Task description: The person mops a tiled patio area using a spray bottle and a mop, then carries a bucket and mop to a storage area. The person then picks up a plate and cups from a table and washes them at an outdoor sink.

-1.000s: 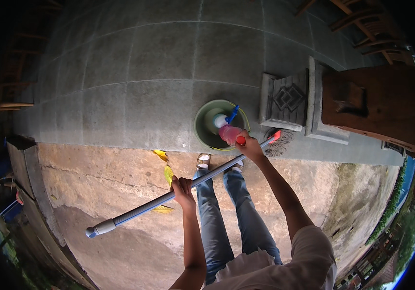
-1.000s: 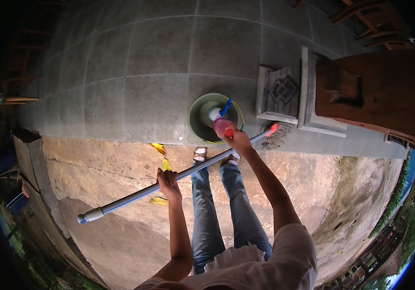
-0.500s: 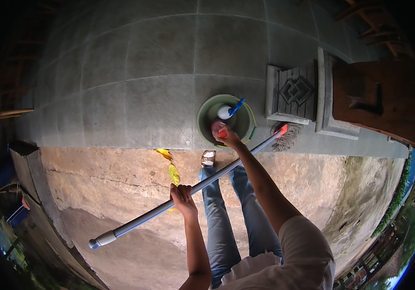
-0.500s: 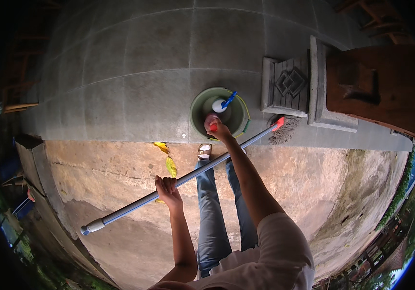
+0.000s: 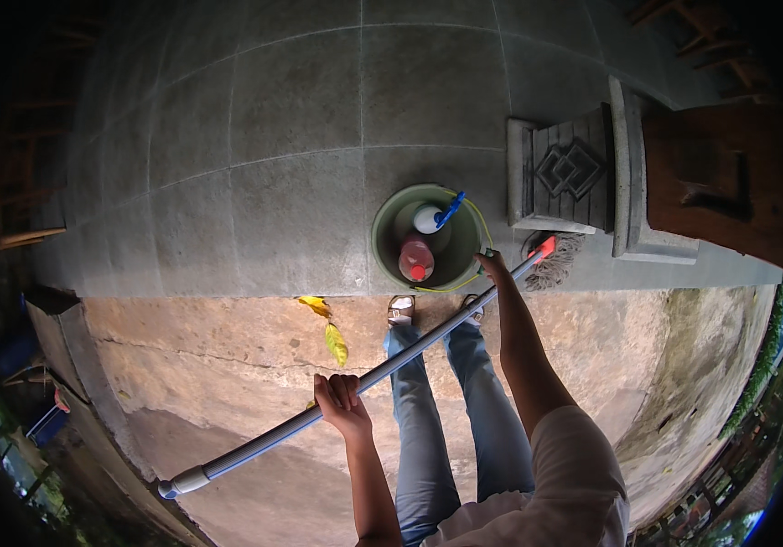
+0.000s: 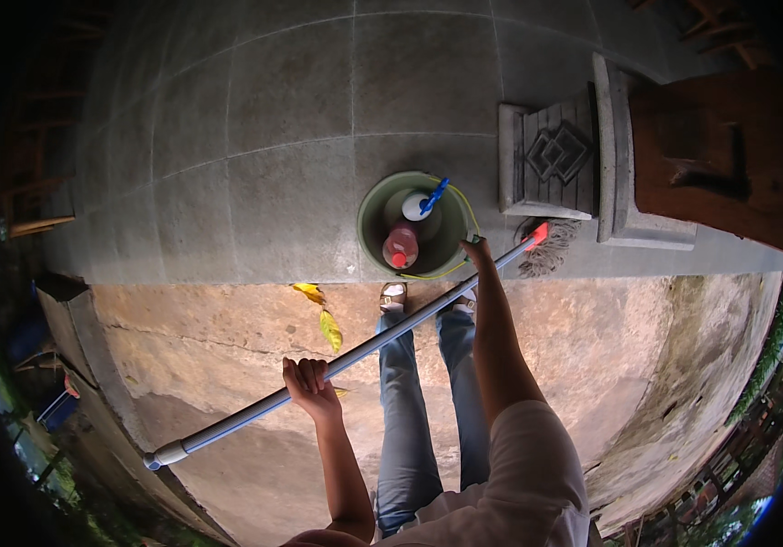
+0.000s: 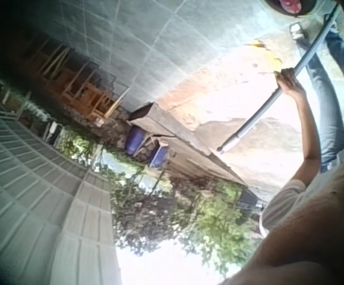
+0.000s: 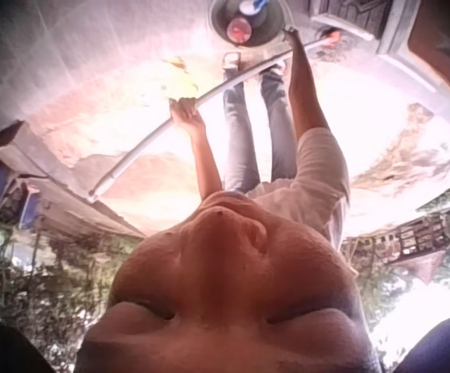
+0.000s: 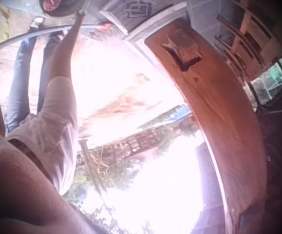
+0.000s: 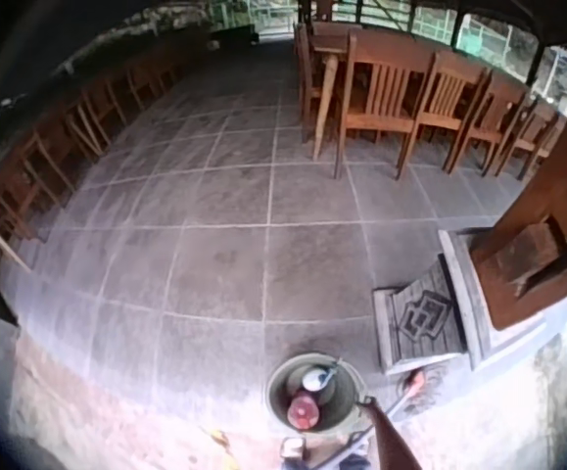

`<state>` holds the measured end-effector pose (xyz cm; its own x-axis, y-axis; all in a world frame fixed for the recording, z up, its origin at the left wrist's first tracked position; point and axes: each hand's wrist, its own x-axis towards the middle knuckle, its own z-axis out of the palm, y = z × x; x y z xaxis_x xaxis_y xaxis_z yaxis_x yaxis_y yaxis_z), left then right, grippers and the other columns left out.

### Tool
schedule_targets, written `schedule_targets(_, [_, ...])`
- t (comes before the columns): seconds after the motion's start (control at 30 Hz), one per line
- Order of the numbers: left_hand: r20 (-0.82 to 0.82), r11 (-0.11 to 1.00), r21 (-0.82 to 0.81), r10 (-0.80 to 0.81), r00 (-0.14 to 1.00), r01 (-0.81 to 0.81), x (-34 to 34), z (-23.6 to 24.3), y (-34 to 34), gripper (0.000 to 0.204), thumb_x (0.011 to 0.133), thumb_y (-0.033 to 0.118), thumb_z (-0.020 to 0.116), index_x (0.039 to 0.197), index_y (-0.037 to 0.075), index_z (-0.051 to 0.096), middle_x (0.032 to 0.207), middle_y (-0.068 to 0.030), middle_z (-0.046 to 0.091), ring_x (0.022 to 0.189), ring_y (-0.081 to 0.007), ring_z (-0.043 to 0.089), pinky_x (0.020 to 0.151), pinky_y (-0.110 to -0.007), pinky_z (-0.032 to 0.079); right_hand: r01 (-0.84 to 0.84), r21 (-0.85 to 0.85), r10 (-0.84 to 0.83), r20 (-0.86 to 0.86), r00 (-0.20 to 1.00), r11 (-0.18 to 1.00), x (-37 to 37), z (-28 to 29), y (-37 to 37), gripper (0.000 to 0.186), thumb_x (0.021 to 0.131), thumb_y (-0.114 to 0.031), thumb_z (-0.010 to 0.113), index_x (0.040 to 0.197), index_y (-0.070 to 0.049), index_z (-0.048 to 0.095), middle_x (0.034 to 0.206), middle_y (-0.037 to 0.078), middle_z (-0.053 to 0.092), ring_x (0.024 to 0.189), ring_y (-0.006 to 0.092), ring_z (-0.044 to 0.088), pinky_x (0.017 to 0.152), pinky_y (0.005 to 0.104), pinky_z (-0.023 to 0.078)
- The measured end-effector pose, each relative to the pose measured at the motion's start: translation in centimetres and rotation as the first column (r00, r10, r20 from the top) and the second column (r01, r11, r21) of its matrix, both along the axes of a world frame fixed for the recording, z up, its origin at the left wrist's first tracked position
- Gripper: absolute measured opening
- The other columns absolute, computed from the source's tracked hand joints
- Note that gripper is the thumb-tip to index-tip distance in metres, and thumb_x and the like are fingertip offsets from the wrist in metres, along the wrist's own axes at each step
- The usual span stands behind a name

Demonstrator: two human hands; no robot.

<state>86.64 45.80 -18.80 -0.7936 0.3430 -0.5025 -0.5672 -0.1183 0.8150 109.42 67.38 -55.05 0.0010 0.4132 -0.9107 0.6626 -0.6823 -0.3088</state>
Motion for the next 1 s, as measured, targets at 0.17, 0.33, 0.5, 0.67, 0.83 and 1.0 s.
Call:
schedule_targets(0.17, [0.051,0.993,0.068,-0.1,0.994,0.096,0.2,-0.4,1.2,0.039,0.093,0.024,0.038,0.057,0.015,0.025,0.045,0.0027,0.022,0.041,-0.0079,0.021,0.053,-0.026,0.028,0.232,0.075,-0.214,-0.193,0.958,0.97,3.2,0.5,0.7,0.039,0.078,-0.033,0.061,0.095,0.002,0.058,0.063,0.01,0.058,0.053,0.0192,0.058,0.053,0.0297,0.049])
schedule_targets(0.33, [0.007,0.954,0.142,-0.269,0.963,0.266,-0.6,0.1,4.4,0.035,0.092,0.022,0.043,0.061,0.009,0.034,0.052,-0.0028,0.034,0.049,-0.0128,0.034,0.059,-0.03,0.035,0.407,-0.126,-0.42,-0.418,0.805,0.905,-0.6,7.5,1.2,0.044,0.083,-0.039,0.055,0.11,-0.005,0.05,0.065,0.005,0.055,0.054,0.0156,0.056,0.057,0.0317,0.051])
schedule_targets(0.5, [-0.075,0.918,0.097,-0.378,0.923,0.384,-1.8,1.3,8.4,0.034,0.091,0.027,0.044,0.064,0.009,0.037,0.061,-0.0053,0.042,0.062,-0.0156,0.044,0.075,-0.034,0.042,0.388,-0.271,-0.473,-0.495,0.728,0.881,-8.6,14.1,1.6,0.036,0.083,-0.036,0.056,0.103,-0.008,0.046,0.067,0.002,0.049,0.054,0.014,0.051,0.06,0.0318,0.052])
schedule_targets(0.67, [0.047,0.936,0.174,-0.319,0.947,0.307,-2.5,0.6,9.7,0.04,0.092,0.026,0.041,0.056,0.014,0.03,0.047,0.0001,0.029,0.046,-0.0109,0.029,0.062,-0.029,0.037,0.391,-0.026,-0.348,-0.514,0.784,0.92,-10.2,13.9,1.8,0.027,0.082,-0.03,0.058,0.089,-0.005,0.05,0.06,0.0,0.045,0.048,0.0105,0.045,0.046,0.0262,0.043])
schedule_targets(0.83, [0.026,0.944,0.186,-0.282,0.959,0.273,0.3,4.7,8.6,0.046,0.092,0.024,0.04,0.05,0.017,0.023,0.039,0.0023,0.018,0.038,-0.0089,0.017,0.053,-0.028,0.033,0.481,0.088,-0.364,-0.539,0.76,0.872,-9.7,16.2,1.5,0.021,0.082,-0.025,0.058,0.077,-0.006,0.051,0.057,-0.001,0.043,0.044,0.0071,0.041,0.039,0.0236,0.034])
schedule_targets(1.0, [-0.043,0.954,0.163,-0.249,0.967,0.253,1.2,9.3,9.1,0.048,0.09,0.023,0.044,0.048,0.016,0.022,0.038,0.0021,0.019,0.035,-0.0089,0.015,0.044,-0.026,0.025,0.523,0.06,-0.361,-0.658,0.661,0.85,-8.0,25.7,2.7,0.019,0.082,-0.022,0.058,0.075,-0.007,0.05,0.058,-0.003,0.041,0.045,0.0054,0.035,0.041,0.0221,0.028])
